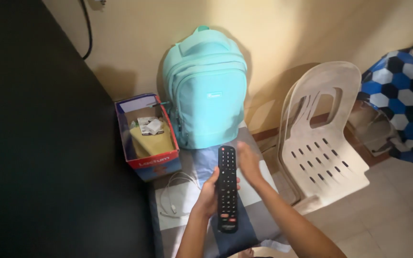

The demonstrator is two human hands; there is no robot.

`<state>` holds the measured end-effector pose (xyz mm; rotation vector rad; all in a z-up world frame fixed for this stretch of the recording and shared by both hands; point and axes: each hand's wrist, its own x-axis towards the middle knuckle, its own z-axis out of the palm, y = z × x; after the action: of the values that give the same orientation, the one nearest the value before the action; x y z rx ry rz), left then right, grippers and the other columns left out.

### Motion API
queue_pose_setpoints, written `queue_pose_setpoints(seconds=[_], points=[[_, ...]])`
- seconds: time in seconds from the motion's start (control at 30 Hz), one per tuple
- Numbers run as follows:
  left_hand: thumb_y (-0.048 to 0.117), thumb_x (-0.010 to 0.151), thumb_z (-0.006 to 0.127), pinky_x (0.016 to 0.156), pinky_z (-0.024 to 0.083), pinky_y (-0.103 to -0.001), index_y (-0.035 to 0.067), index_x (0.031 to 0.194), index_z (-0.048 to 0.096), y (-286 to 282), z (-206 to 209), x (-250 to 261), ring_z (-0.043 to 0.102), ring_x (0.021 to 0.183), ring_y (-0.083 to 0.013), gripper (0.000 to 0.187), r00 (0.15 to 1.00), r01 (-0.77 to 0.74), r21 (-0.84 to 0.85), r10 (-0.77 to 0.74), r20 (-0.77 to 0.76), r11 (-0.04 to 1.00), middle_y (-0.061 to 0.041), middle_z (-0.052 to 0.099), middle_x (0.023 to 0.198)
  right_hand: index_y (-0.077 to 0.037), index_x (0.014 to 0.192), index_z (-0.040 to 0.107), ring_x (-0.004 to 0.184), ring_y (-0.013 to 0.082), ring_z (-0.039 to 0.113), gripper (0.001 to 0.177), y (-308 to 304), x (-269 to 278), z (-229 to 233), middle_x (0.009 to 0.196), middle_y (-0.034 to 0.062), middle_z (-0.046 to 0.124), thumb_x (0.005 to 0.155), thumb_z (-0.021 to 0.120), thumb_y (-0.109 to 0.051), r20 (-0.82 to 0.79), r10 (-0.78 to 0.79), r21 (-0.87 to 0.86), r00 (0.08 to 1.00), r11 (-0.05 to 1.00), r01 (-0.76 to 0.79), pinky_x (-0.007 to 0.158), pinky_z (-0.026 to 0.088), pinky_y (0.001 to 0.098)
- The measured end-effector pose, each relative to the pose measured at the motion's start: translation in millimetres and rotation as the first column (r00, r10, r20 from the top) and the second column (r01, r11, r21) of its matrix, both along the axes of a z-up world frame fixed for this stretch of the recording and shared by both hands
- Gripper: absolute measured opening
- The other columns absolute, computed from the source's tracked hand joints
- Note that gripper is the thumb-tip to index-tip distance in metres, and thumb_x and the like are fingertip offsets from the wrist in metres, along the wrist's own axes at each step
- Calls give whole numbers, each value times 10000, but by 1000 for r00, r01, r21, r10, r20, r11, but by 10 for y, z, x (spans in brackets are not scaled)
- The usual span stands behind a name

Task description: Cleaning a TV remote control by rubbing it with hands.

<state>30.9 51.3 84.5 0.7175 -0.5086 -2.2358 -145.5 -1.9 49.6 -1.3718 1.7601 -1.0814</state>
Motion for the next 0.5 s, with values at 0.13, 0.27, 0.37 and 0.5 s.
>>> queue_pose_setpoints(seconds=[0.13, 0.27, 0.37, 0.5], points=[[610, 1049, 320, 710, 583, -355, -12, 1207, 618, -44, -157, -31, 686, 801, -242, 708, 994, -34, 80, 42, -98, 996, -155, 700, 957, -12, 1492, 487, 1436, 346, 514, 544, 201, -125, -4, 1522, 210, 536, 1075, 427, -356, -9, -32, -143, 999, 989, 31, 1176, 382, 349], [597, 1138, 324, 723, 561, -370, -13, 1336, 600, -201, -489, -128, 664, 831, -260, 698, 725, -27, -141, -78, -685, 990, -140, 682, 967, 58, 1511, 426, 1518, 385, 393, 575, 988, 347, 237, 1606, 240, 429, 1081, 486, -320, -129, 258, -471, 957, 834, -289, 1229, 311, 463], [624, 1014, 336, 783, 568, -403, 24, 1223, 628, -323, -726, -173, 681, 929, -221, 699, 947, -320, 153, 321, 23, 935, -87, 721, 1044, 49, 1539, 370, 1526, 378, 324, 673, 1324, 600, 630, 1611, 225, 393, 1051, 515, -392, -370, 348, -344, 861, 810, -475, 1218, 217, 523], [667, 1015, 360, 829, 573, -426, -8, 1231, 617, -408, -964, -192, 654, 948, -263, 754, 951, -310, 168, 306, 50, 936, -131, 710, 1060, -24, 1594, 290, 1564, 346, 217, 731, 1175, 586, 618, 1663, 188, 300, 1026, 503, -433, -425, 416, -98, 804, 861, -498, 1221, 76, 557]])
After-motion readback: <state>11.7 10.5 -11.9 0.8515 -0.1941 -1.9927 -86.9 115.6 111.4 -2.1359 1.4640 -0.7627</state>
